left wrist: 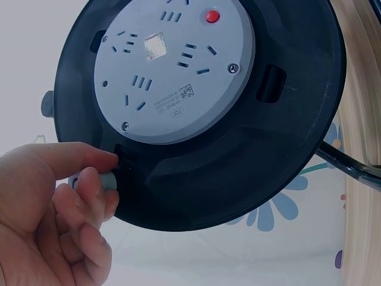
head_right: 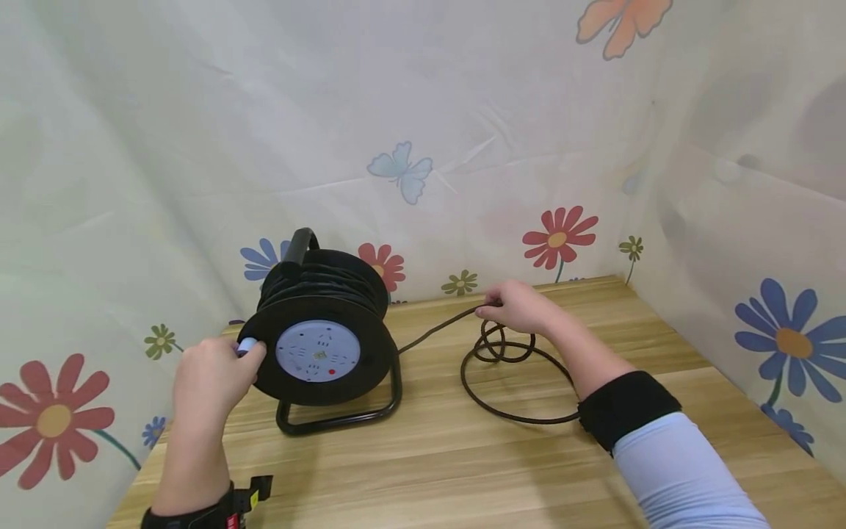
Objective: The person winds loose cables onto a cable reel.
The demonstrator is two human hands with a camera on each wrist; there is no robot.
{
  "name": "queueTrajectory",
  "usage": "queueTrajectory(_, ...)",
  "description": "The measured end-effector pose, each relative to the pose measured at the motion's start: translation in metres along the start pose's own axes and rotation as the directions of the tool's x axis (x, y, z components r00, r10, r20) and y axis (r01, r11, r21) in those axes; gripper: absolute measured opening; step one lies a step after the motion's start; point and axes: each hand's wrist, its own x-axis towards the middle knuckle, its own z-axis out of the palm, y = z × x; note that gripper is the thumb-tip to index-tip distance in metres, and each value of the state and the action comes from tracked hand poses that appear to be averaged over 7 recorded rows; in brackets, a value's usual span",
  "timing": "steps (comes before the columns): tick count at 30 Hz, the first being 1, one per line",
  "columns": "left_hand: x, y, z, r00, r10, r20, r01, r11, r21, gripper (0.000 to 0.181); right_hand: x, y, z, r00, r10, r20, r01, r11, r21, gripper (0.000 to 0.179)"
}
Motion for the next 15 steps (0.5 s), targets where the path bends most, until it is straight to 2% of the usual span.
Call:
queueTrajectory(6,0.0,-0.002,-0.002,1.0,-0.009,0.027,0.009,1.0,-0.001,0.047,-0.001,0.01,-0.005,1.0,0.006,0.01,-0.006,1.0,0.004,0.02)
queueTrajectory(9,-0.001,-0.003,-0.001,0.999,-0.019,0.051,0.019,1.0,-0.007,0.046,-0.003,0.016,-0.006,1.0,0.008,-0.01,-0.008,1.0,-0.009,0.023)
queueTrajectory(15,-0.001,-0.004,-0.001,0.998,-0.024,0.055,0.024,1.0,0.002,0.046,-0.008,0.026,-0.014,0.996,0.058,-0.066,-0.06,0.998,-0.028,0.042)
